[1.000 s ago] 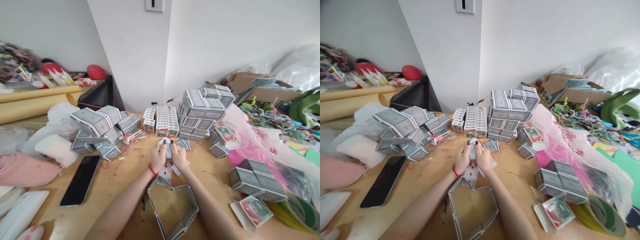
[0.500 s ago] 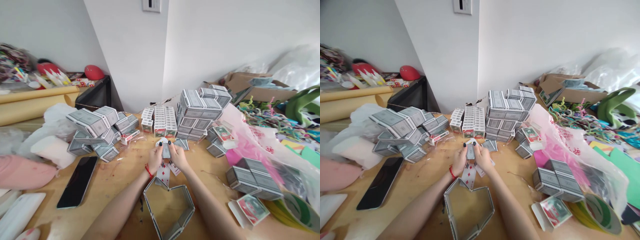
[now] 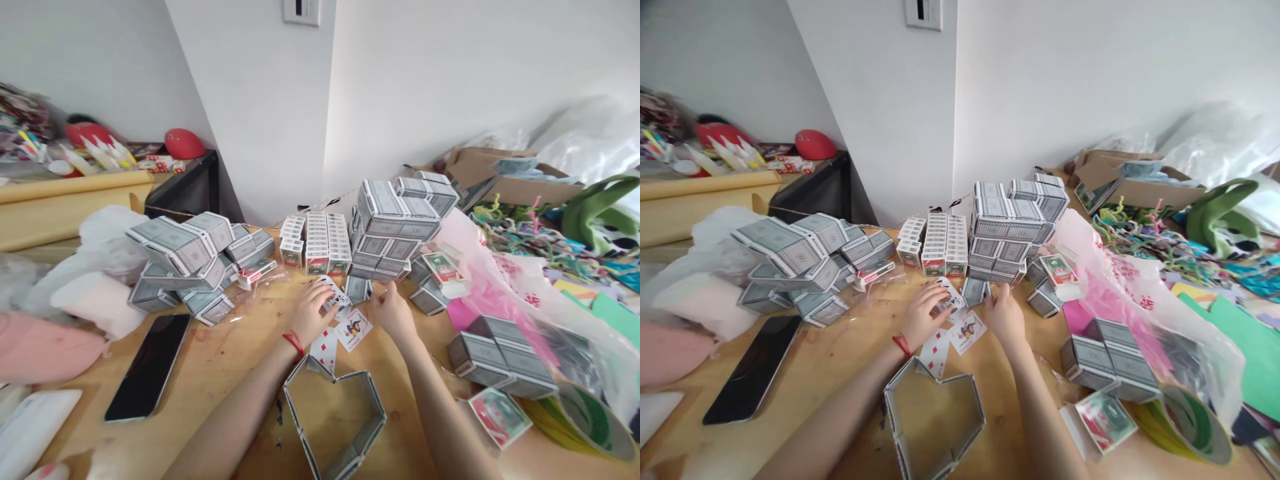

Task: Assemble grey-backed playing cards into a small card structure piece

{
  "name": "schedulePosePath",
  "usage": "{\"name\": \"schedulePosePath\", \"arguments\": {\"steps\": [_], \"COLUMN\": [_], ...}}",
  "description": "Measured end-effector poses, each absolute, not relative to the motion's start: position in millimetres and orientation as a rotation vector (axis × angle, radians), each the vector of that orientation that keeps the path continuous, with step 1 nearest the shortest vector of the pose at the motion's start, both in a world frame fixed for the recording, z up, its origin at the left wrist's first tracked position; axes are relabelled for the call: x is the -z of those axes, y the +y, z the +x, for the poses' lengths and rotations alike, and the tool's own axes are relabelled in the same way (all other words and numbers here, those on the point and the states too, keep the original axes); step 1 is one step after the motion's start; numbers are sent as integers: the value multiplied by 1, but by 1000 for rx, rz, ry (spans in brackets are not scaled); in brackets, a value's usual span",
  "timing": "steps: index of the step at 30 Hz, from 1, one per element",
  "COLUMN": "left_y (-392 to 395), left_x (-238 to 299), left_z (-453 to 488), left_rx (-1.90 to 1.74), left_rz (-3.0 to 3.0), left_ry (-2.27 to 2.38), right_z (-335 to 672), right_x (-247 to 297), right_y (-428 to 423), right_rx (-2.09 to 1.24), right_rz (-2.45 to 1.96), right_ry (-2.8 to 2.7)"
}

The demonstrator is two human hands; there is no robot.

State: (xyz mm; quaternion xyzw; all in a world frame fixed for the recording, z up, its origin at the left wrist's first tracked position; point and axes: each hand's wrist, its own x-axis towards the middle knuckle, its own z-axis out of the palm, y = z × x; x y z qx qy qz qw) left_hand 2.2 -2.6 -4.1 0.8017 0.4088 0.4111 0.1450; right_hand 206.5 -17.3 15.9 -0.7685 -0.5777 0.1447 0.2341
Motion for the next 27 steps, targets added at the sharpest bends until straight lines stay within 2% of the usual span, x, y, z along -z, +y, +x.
{"name": "schedulePosePath", "arguments": {"steps": [6, 12, 16, 21, 27], "left_y": [-2, -3, -4, -3, -4], "left_x": [16, 12, 9, 10, 9], "left_z": [6, 5, 3, 1, 3], "left_rx": [-1015, -1006, -964, -980, -1069], "left_rz": [2376, 2395, 2378, 2348, 2406], "left_ry": [1259, 1267, 1286, 1280, 1221], "right_z": [187, 178, 187, 203, 199], "right_x": [-20, -7, -4, -17, -27], "right_y": [-52, -53, -49, -51, -45], "right_rx": [-391, -413, -539, -825, -1018], "right_rz": [-2095, -2175, -2083, -1853, -1501], "right_ry": [-1953, -1840, -1744, -1505, -857]}}
